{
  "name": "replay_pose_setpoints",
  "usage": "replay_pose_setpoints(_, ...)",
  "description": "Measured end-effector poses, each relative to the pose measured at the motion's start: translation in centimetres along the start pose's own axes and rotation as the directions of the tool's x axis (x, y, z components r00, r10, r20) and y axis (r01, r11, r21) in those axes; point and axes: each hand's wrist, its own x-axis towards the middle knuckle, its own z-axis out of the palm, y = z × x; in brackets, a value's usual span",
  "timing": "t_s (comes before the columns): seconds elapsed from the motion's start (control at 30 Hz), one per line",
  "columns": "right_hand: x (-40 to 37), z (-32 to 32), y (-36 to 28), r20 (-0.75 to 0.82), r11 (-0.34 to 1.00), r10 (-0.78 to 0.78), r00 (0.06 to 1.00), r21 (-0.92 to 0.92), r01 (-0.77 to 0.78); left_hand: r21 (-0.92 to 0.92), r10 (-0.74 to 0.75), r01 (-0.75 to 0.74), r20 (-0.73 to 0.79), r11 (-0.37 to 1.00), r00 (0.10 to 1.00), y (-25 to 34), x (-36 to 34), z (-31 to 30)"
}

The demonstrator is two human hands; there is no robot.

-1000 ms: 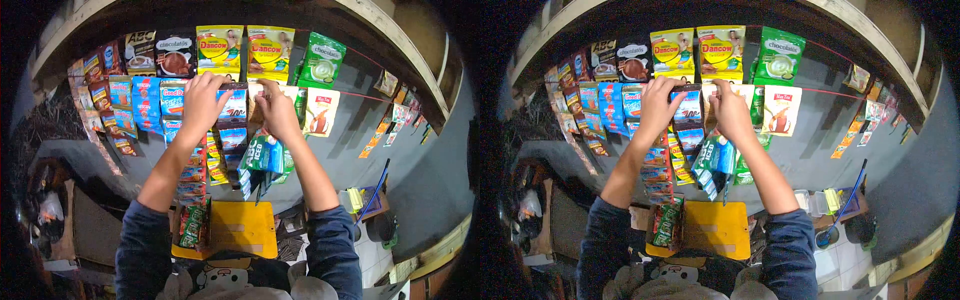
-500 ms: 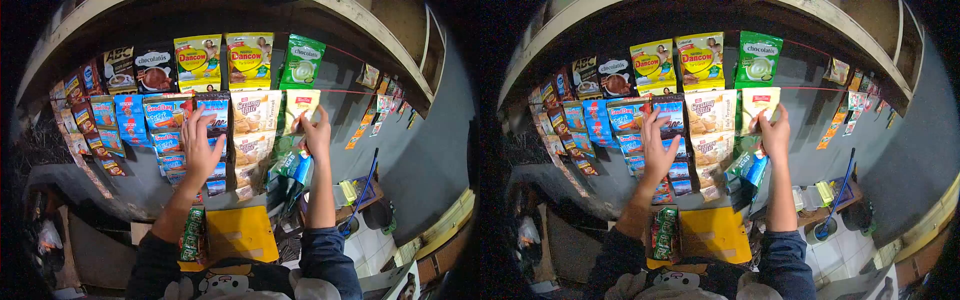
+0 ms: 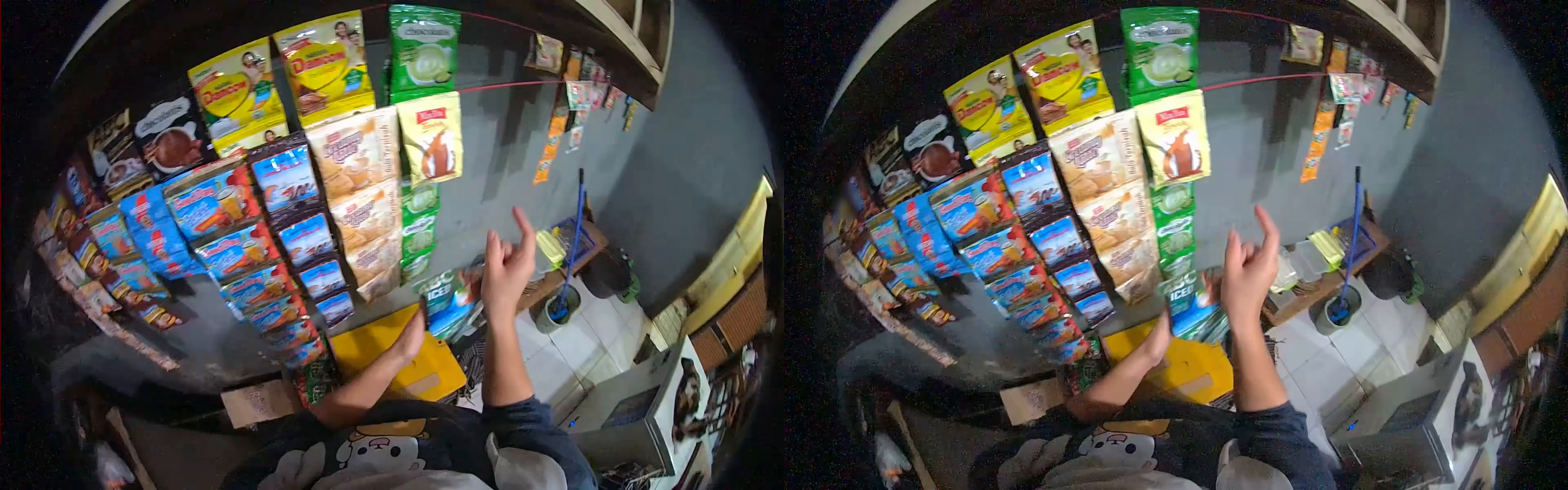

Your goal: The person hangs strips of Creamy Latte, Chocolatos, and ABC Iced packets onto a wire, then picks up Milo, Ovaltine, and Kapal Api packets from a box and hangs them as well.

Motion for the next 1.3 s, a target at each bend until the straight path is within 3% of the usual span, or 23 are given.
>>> replay_pose_setpoints(0.07, -2.1, -1.6, 1.4, -0.046, 0.999, 0.044, 0.998, -0.025, -0.045, -0.566, 0.059, -0.045, 0.006, 0.823, 0.998, 1.8, -0.4, 0.7)
replay_pose_setpoints(0.1, -3.2, -2.3, 2.1, -0.066, 0.998, 0.040, 0.997, -0.037, -0.042, -0.809, 0.046, 0.194, 0.262, 0.555, 0.964, 2.3, -0.1, -0.1)
replay_pose_setpoints(0.13, -4.2, -3.0, 2.7, -0.045, 0.994, 0.110, 0.993, -0.010, -0.110, -0.840, -0.026, 0.239, 0.259, 0.487, 0.965, 2.4, 0.1, -0.6)
replay_pose_setpoints(0.2, -6.4, -4.3, 3.3, -0.040, 0.985, 0.175, 0.984, 0.015, -0.175, -0.800, -0.120, 0.274, 0.249, 0.534, 0.961, 1.6, 0.8, -1.9)
replay_pose_setpoints(0.3, -9.8, -5.4, 4.5, 0.137, 0.951, 0.307, 0.942, -0.014, -0.308, -0.742, -0.166, 0.287, 0.235, 0.605, 0.958, 1.9, 0.5, -2.0)
replay_pose_setpoints(0.33, -11.0, -5.6, 5.2, 0.148, 0.928, 0.362, 0.921, 0.037, -0.371, -0.759, -0.157, 0.354, 0.322, 0.547, 0.934, 2.4, 0.0, -2.2)
replay_pose_setpoints(0.4, -12.0, -6.4, 4.9, 0.186, 0.876, 0.442, 0.877, 0.121, -0.467, -0.603, -0.120, 0.262, 0.266, 0.754, 0.956, -0.7, 0.9, -3.0)
replay_pose_setpoints(0.47, -12.0, -7.0, 6.2, 0.100, 0.872, 0.472, 0.876, 0.098, -0.480, -0.554, -0.070, 0.241, 0.310, 0.797, 0.948, 1.6, -0.9, -2.0)
replay_pose_setpoints(0.53, -11.1, -7.6, 4.8, 0.196, 0.808, 0.517, 0.833, 0.209, -0.550, -0.346, 0.102, 0.015, 0.318, 0.938, 0.943, 2.2, -2.2, -0.8)
replay_pose_setpoints(0.6, -10.4, -7.3, 3.6, 0.255, 0.970, 0.223, 0.941, 0.036, -0.240, -0.323, 0.113, 0.000, 0.331, 0.946, 0.937, 1.2, -1.9, -0.3)
replay_pose_setpoints(0.63, -10.1, -8.1, 3.7, 0.319, 0.974, 0.187, 0.929, -0.180, -0.134, -0.229, 0.102, -0.010, 0.393, 0.973, 0.914, 1.2, -1.7, -0.3)
replay_pose_setpoints(0.67, -10.5, -8.9, 5.4, 0.361, 0.969, 0.146, 0.921, -0.240, -0.059, -0.133, 0.085, -0.027, 0.454, 0.991, 0.887, 1.1, -1.5, -0.2)
replay_pose_setpoints(0.73, -10.3, -9.3, 6.1, 0.338, 0.956, 0.282, 0.898, -0.023, -0.292, -0.076, -0.004, 0.047, 0.482, 0.996, 0.876, 0.5, -1.1, 0.7)
replay_pose_setpoints(0.83, -8.9, -10.0, 9.1, 0.340, 0.876, 0.437, 0.833, 0.049, -0.480, 0.240, 0.130, -0.288, 0.514, 0.927, 0.848, -0.3, -0.3, 2.7)
replay_pose_setpoints(0.93, -7.7, -9.9, 14.2, 0.391, 0.776, 0.494, 0.776, 0.203, -0.597, 0.313, 0.126, -0.276, 0.425, 0.909, 0.896, -0.6, 1.2, 4.0)
replay_pose_setpoints(1.0, -7.7, -10.4, 19.5, 0.491, 0.824, 0.428, 0.759, 0.133, -0.551, 0.348, 0.151, -0.291, 0.377, 0.891, 0.914, -0.7, 2.4, 4.8)
replay_pose_setpoints(1.07, -6.4, -10.9, 19.4, 0.674, 0.531, 0.467, 0.572, 0.303, -0.791, 0.328, 0.153, -0.281, 0.365, 0.902, 0.918, -0.1, 3.6, 6.0)
replay_pose_setpoints(1.1, -5.4, -11.1, 19.7, 0.691, 0.521, 0.397, 0.605, 0.373, -0.768, 0.342, 0.177, -0.305, 0.358, 0.889, 0.917, 0.0, 4.1, 6.8)
replay_pose_setpoints(1.13, -4.4, -11.2, 19.3, 0.613, 0.799, 0.288, 0.736, 0.270, -0.538, 0.280, 0.220, -0.344, 0.391, 0.896, 0.893, 0.8, 4.7, 8.0)
replay_pose_setpoints(1.2, -2.2, -12.5, 21.2, 0.643, 0.470, 0.347, 0.683, 0.511, -0.720, 0.344, 0.192, -0.361, 0.438, 0.867, 0.878, 0.2, 5.9, 9.2)
replay_pose_setpoints(1.23, -0.4, -13.0, 20.6, 0.507, 0.670, 0.328, 0.797, 0.470, -0.574, 0.313, 0.144, -0.300, 0.438, 0.901, 0.887, 1.0, 6.0, 10.4)
replay_pose_setpoints(1.27, 1.9, -13.4, 19.9, 0.487, 0.614, 0.335, 0.807, 0.536, -0.579, 0.312, 0.147, -0.295, 0.421, 0.903, 0.895, 1.6, 6.2, 11.3)
replay_pose_setpoints(1.3, 4.1, -13.8, 20.9, 0.374, 0.791, 0.362, 0.854, 0.362, -0.494, 0.277, 0.179, -0.312, 0.416, 0.909, 0.892, 2.2, 6.5, 12.2)
